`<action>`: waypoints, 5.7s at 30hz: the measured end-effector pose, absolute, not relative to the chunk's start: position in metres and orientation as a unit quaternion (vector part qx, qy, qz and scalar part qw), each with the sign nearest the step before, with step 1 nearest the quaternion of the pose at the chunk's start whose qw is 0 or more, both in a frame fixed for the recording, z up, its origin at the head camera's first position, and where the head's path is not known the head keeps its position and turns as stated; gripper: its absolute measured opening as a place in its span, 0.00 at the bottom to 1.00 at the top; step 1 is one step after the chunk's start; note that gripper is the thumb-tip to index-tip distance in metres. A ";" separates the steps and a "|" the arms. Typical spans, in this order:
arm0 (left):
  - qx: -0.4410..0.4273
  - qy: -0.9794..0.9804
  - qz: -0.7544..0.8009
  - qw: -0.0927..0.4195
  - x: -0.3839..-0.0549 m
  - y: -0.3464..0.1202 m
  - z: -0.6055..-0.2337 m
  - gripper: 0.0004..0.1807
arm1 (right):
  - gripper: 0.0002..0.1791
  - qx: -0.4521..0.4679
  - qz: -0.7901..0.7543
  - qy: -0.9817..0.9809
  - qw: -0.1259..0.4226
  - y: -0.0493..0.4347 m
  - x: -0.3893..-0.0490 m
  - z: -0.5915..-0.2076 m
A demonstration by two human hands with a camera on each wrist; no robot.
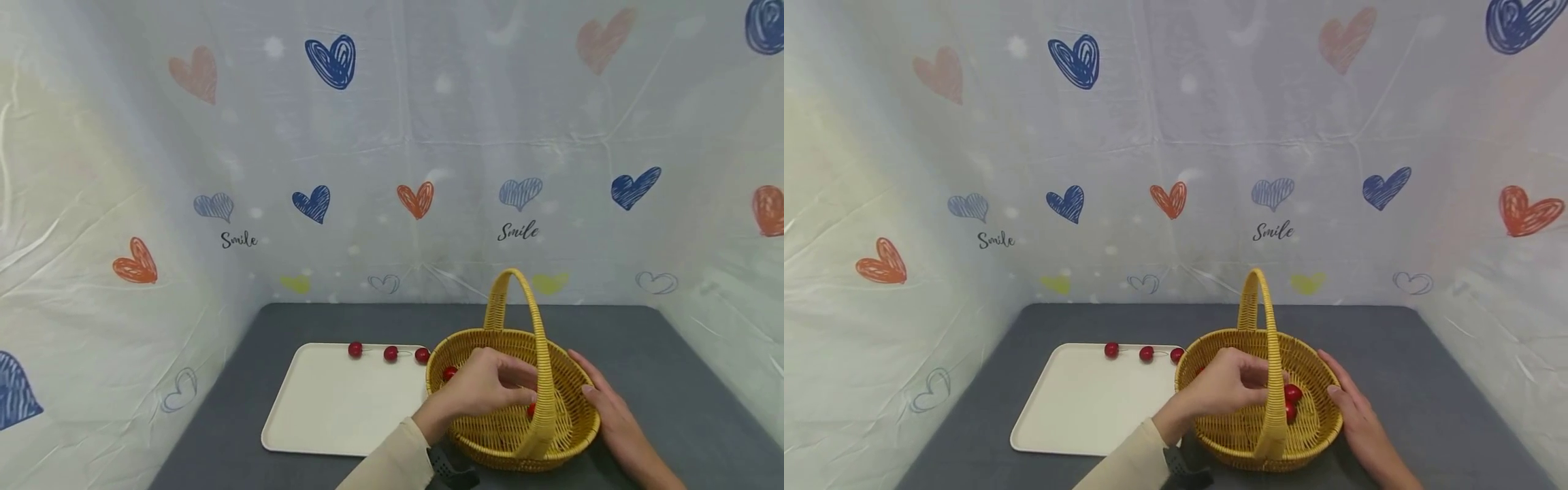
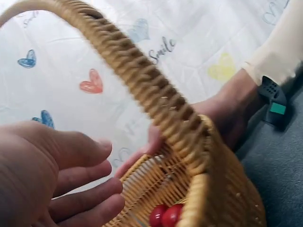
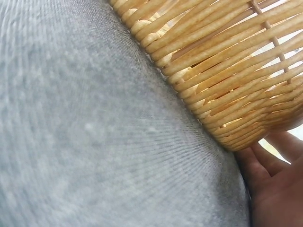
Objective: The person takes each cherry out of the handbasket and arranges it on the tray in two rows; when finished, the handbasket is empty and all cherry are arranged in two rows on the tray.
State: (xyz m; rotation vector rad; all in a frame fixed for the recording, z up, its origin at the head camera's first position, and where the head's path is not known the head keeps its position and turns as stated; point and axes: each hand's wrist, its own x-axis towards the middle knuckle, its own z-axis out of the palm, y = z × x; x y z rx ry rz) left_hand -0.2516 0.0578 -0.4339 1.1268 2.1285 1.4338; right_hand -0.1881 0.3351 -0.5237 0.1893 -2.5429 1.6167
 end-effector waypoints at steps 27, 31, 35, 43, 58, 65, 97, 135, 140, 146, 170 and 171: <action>0.474 0.864 0.151 0.074 -0.237 0.089 -0.464 0.24 | 0.31 0.072 0.533 -0.840 0.069 0.335 -0.188 -0.526; 0.503 0.849 0.150 0.060 -0.237 0.088 -0.464 0.22 | 0.31 0.075 0.535 -0.839 0.069 0.335 -0.187 -0.526; 0.506 0.846 0.147 0.080 -0.237 0.090 -0.463 0.21 | 0.31 0.077 0.535 -0.838 0.070 0.335 -0.186 -0.526; 0.511 0.842 0.151 0.079 -0.238 0.090 -0.464 0.17 | 0.31 0.081 0.533 -0.839 0.077 0.334 -0.188 -0.525; 0.453 0.882 0.126 -0.013 -0.235 0.091 -0.464 0.08 | 0.31 0.094 0.539 -0.833 0.077 0.335 -0.188 -0.525; 0.460 0.878 0.119 0.055 -0.233 0.092 -0.465 0.18 | 0.31 0.087 0.538 -0.836 0.065 0.336 -0.188 -0.526; 0.434 0.765 0.472 0.065 -0.261 -0.009 -0.400 0.15 | 0.31 0.091 0.544 -0.832 0.057 0.338 -0.188 -0.527; 0.146 0.886 0.440 -0.028 -0.324 -0.271 -0.470 0.17 | 0.32 0.072 0.551 -0.831 0.038 0.338 -0.188 -0.525; 0.124 0.909 0.394 -0.045 -0.333 -0.260 -0.485 0.16 | 0.32 0.064 0.549 -0.832 0.036 0.338 -0.189 -0.525; 0.102 0.932 0.340 -0.073 -0.336 -0.254 -0.496 0.17 | 0.32 0.062 0.553 -0.830 0.032 0.338 -0.188 -0.526; 0.181 0.874 0.429 -0.138 -0.309 -0.215 -0.468 0.26 | 0.31 0.076 0.540 -0.836 0.054 0.339 -0.189 -0.524; 0.189 0.868 0.444 -0.120 -0.306 -0.208 -0.463 0.25 | 0.31 0.075 0.540 -0.837 0.054 0.339 -0.189 -0.525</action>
